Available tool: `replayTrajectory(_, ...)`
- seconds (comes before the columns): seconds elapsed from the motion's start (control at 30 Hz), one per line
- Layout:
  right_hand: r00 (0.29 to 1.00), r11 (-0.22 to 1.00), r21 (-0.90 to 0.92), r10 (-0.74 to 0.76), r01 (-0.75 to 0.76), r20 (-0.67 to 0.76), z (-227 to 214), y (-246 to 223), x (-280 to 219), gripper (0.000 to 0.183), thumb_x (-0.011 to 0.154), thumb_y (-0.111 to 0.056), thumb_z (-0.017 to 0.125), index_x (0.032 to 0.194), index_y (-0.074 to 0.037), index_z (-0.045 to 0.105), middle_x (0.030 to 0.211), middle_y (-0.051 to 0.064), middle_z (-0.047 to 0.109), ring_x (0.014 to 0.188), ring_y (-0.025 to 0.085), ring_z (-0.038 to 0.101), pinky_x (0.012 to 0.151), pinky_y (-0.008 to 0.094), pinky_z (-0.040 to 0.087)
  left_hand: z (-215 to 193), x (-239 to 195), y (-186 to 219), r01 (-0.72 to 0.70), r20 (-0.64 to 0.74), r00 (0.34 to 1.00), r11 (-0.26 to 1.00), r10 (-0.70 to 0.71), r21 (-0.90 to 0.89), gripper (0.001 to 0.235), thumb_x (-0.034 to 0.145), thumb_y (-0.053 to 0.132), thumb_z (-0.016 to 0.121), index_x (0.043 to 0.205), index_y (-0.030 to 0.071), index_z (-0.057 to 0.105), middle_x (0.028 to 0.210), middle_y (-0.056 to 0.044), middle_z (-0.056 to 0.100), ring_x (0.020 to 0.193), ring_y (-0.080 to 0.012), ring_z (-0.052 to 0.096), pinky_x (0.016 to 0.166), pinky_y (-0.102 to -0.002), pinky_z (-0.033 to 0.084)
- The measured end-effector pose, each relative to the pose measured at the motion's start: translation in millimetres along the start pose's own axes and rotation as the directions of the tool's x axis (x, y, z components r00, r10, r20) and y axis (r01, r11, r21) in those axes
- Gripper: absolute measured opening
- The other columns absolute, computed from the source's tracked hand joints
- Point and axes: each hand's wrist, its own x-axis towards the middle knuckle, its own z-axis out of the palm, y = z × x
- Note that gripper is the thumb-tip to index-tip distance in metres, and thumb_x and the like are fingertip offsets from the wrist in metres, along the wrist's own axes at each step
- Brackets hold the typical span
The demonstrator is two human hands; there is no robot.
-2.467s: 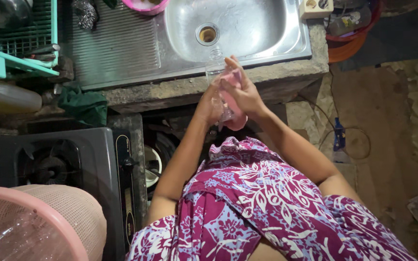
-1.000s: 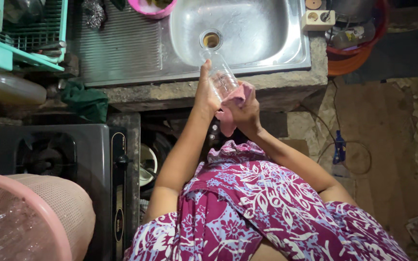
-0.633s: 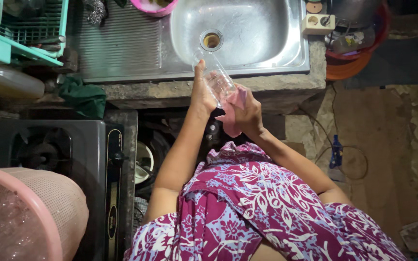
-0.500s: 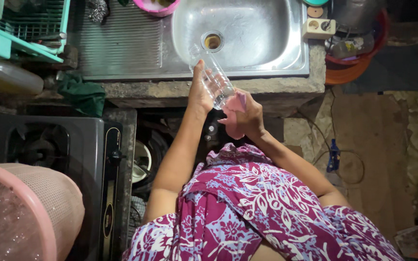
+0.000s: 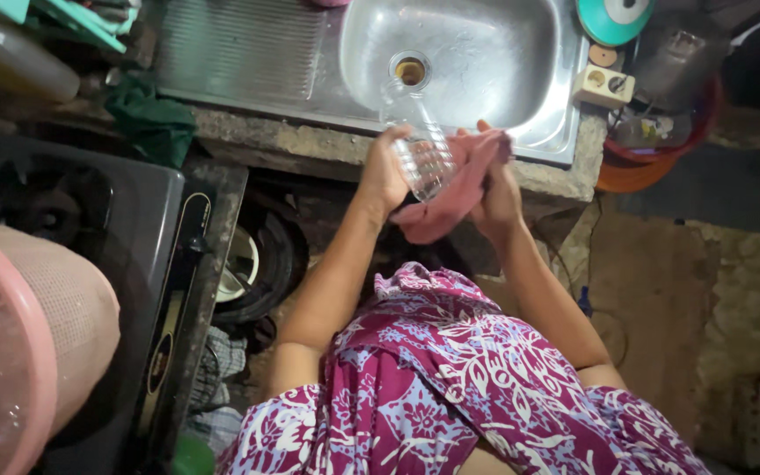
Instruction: The person wipes the exterior of clear plastic bottles with a pink cloth. They handle the bottles one at a time, wiping each bottle thoroughly and placing it into a pink colander. The process is repeated for multiple bottles.
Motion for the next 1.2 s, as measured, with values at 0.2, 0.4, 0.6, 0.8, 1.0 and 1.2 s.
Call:
replayTrajectory(0.2, 0.954, 0.416, -0.869, -0.239, 0.269, 0.181, 47, 12, -18, 0.071, 0.089, -0.023, 0.077, 0.148, -0.001, 0.044, 0.131, 0.019, 0.06, 0.118, 0.029, 0.061, 0.101, 0.042, 0.052, 29, -25, -32, -0.194, -0.255, 0.91, 0.879, 0.327, 0.435, 0.082, 0.089, 0.059, 0.062, 0.145, 0.005, 0.036, 0.112, -0.016, 0.064, 0.096, -0.0242, 0.071, 0.075, -0.035, 0.062)
replayTrajectory(0.4, 0.934, 0.341, -0.904, -0.327, 0.257, 0.142, 54, 15, -17, 0.034, 0.101, -0.009, 0.069, 0.133, -0.002, 0.061, 0.121, 0.012, 0.065, 0.11, 0.02, 0.064, 0.095, 0.034, 0.054, 35, -37, -30, -0.279, -0.252, 0.859, 0.821, 0.445, 0.498, 0.084, 0.093, 0.062, 0.063, 0.146, 0.001, 0.042, 0.109, -0.014, 0.063, 0.089, -0.0181, 0.063, 0.072, -0.032, 0.056)
replayTrajectory(0.6, 0.986, 0.858, -0.503, -0.155, 0.102, -0.065, 38, 32, 4, 0.029, 0.094, 0.005, 0.055, 0.12, -0.004, 0.063, 0.111, 0.003, 0.065, 0.101, 0.011, 0.064, 0.084, 0.023, 0.054, 39, -66, -7, -0.181, -0.261, 0.921, 0.912, 0.288, 0.369, 0.078, 0.089, 0.061, 0.06, 0.145, 0.012, 0.04, 0.102, -0.01, 0.063, 0.081, -0.0217, 0.066, 0.068, -0.039, 0.058)
replayTrajectory(0.8, 0.999, 0.894, -0.447, -0.027, 0.006, -0.039, 55, 36, 12, 0.021, 0.1, -0.002, 0.066, 0.12, -0.001, 0.065, 0.113, 0.007, 0.067, 0.101, 0.014, 0.064, 0.086, 0.024, 0.054, 15, -96, 24, -0.263, -0.126, 0.951, 0.952, 0.283, 0.155, 0.075, 0.094, 0.061, 0.058, 0.142, 0.006, 0.039, 0.105, -0.016, 0.064, 0.086, -0.0276, 0.07, 0.076, -0.044, 0.06)
replayTrajectory(1.0, 0.905, 0.836, -0.485, -0.032, 0.257, 0.425, 135, 28, -28, 0.098, 0.076, -0.021, 0.09, 0.157, -0.012, 0.035, 0.147, 0.012, 0.051, 0.131, 0.023, 0.057, 0.106, 0.037, 0.053, -16, -122, 70, -0.302, -0.176, 0.942, 0.95, 0.286, -0.076, 0.078, 0.101, 0.067, 0.044, 0.138, -0.001, 0.052, 0.112, -0.017, 0.067, 0.094, -0.0272, 0.072, 0.088, -0.045, 0.059)
replayTrajectory(1.2, 0.563, 0.11, -0.563, -0.346, 0.819, 0.751, 211, 43, -45, 0.114, 0.067, -0.033, 0.099, 0.159, -0.015, 0.035, 0.162, 0.018, 0.042, 0.147, 0.038, 0.049, 0.118, 0.047, 0.05, -18, -180, 94, -0.362, -0.215, 0.909, 0.932, 0.358, 0.021, 0.081, 0.099, 0.068, 0.037, 0.136, -0.002, 0.051, 0.105, -0.022, 0.068, 0.094, -0.0347, 0.071, 0.085, -0.049, 0.059)
